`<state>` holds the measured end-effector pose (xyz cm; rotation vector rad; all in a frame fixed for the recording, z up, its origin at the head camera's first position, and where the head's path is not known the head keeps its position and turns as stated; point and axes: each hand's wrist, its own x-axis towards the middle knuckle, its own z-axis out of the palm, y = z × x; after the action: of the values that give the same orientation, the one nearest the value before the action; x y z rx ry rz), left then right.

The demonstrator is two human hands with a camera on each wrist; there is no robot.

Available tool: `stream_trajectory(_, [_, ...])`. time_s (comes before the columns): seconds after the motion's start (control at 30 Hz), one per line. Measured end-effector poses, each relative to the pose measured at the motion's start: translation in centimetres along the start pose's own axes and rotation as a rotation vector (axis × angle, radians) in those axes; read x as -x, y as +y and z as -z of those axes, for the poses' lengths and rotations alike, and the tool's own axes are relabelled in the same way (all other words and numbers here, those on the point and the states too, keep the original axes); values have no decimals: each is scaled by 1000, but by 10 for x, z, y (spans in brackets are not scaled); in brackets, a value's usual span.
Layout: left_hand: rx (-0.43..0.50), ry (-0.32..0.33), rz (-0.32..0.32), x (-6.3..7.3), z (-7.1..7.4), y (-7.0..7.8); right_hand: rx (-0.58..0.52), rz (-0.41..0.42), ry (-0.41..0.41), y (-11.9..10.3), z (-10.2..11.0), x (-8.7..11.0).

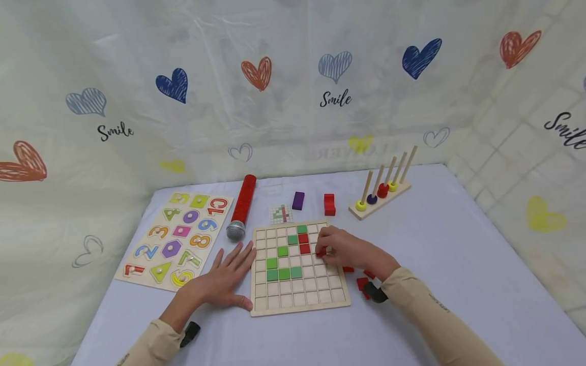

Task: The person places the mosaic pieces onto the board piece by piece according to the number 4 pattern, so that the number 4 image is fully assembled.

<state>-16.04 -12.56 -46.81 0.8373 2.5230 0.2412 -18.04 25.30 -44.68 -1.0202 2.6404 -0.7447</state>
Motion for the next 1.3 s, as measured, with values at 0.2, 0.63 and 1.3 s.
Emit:
stream_trajectory(0.2, [-4,3,-12,0,-1,-1,-27,-10,-26,-7,-11,-5])
stream_trajectory(0.63, [5,-10,8,0,2,1,51,143,37,-17,-22,-14])
stream_trajectory(1.3, [41,-14,-13,-4,-3,-5,-8,73,10,-17,-15,-8])
